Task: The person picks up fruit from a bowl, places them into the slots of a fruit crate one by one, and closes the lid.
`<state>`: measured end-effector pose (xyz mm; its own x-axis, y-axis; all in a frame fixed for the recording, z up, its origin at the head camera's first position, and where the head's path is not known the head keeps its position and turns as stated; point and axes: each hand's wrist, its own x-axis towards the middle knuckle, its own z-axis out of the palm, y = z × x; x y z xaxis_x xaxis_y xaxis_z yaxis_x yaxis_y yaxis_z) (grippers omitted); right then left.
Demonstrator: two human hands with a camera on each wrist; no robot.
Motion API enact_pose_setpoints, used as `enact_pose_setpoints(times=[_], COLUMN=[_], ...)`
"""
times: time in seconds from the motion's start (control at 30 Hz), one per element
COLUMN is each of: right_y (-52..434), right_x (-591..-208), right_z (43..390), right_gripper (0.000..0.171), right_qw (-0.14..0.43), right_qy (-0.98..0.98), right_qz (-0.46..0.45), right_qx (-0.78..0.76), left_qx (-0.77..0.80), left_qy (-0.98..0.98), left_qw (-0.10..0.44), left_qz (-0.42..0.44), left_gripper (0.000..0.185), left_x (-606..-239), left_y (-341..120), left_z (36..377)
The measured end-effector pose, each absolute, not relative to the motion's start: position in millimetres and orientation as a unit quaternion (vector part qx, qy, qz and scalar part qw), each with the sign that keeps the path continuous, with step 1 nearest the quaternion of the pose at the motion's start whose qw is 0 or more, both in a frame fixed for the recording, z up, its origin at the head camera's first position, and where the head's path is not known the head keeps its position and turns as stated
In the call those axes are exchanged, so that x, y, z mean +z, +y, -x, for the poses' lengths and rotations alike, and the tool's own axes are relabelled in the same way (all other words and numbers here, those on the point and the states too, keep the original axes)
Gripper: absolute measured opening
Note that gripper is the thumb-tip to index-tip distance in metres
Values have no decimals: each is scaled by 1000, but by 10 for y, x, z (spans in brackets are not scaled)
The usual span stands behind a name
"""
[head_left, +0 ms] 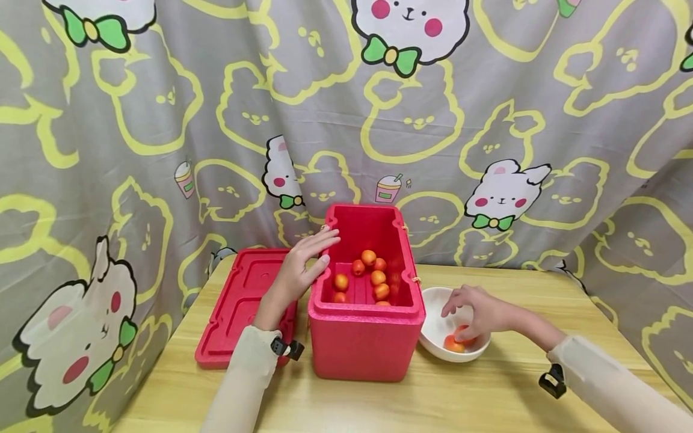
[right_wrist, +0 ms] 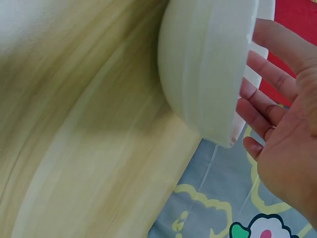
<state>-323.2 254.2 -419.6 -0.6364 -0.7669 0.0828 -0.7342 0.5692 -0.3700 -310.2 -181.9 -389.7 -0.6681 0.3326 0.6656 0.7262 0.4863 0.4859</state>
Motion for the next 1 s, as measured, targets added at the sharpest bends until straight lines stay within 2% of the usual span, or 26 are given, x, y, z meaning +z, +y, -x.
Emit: enact_pose_setpoints(times=[0.47,0.77,1.0], right_y=[2526,2445,2369], right_x=[-4219,-4309,-4339], right_z=[3171,3167,3202], right_gripper=[32,31,29], right_qw=[62,38,37], right_qy=[878,880,896], right_qz=[440,448,421], right_qx=[-176,-151,-134], left_qx=[-396,-393,-394], left_qy=[-826,-829,-827], left_qw=[247,247,249], left_qz=[315,311,314], left_gripper=[48,48,48], left_x=[-3910,-3893,-3899], left_y=[-1810,-1818,-1811], left_z=[3079,3077,3071])
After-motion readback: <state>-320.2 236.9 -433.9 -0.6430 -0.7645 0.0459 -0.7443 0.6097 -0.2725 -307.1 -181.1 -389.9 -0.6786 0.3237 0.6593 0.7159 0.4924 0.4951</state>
